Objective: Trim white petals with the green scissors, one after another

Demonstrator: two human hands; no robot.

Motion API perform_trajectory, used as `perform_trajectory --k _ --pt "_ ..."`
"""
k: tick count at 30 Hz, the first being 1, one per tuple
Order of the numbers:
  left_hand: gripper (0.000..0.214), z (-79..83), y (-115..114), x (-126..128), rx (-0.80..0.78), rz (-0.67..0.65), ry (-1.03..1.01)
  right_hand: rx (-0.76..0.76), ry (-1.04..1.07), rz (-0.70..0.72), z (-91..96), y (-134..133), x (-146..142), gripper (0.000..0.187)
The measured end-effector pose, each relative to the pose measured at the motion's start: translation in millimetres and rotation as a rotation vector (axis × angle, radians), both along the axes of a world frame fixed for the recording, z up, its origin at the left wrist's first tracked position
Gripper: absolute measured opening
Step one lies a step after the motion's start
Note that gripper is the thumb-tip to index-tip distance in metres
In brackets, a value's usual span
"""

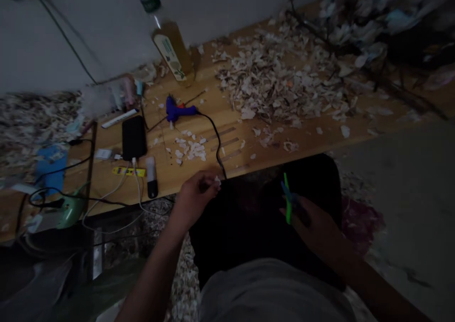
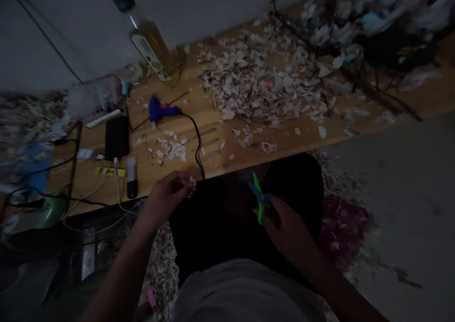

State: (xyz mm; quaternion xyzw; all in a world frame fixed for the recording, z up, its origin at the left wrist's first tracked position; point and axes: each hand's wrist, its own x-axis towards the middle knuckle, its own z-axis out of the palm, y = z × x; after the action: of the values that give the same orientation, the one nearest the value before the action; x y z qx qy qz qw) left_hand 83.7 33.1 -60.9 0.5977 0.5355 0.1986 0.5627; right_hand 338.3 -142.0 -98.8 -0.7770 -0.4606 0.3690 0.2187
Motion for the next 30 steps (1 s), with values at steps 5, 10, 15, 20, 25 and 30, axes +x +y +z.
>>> perform_trajectory --k 5,10,15,20,25,30 --pt "0.024 5.2 74 -50 0.286 0.035 0.422 0.122 -0.22 0.161 -59.3 -3 66 0.036" --pt "0.036 10.7 86 -65 0.397 0.116 0.554 0.244 -0.333 0.419 -109.8 3 108 0.037" --pt "0.028 23.6 19 -47 0.623 0.215 0.6 0.304 -0.358 0.733 -122.5 16 132 0.034" --pt "0.023 0.9 -55 -6 0.889 -0.134 0.513 0.334 -0.323 0.952 -130.5 46 145 0.041" --pt "0.025 -18.2 -84 49 0.904 -0.384 0.278 0.325 -0.273 0.933 -128.5 69 133 0.044" --pt "0.03 -0.6 -19 92 0.921 -0.306 0.262 0.236 -0.146 0.864 -108.1 89 123 0.043"
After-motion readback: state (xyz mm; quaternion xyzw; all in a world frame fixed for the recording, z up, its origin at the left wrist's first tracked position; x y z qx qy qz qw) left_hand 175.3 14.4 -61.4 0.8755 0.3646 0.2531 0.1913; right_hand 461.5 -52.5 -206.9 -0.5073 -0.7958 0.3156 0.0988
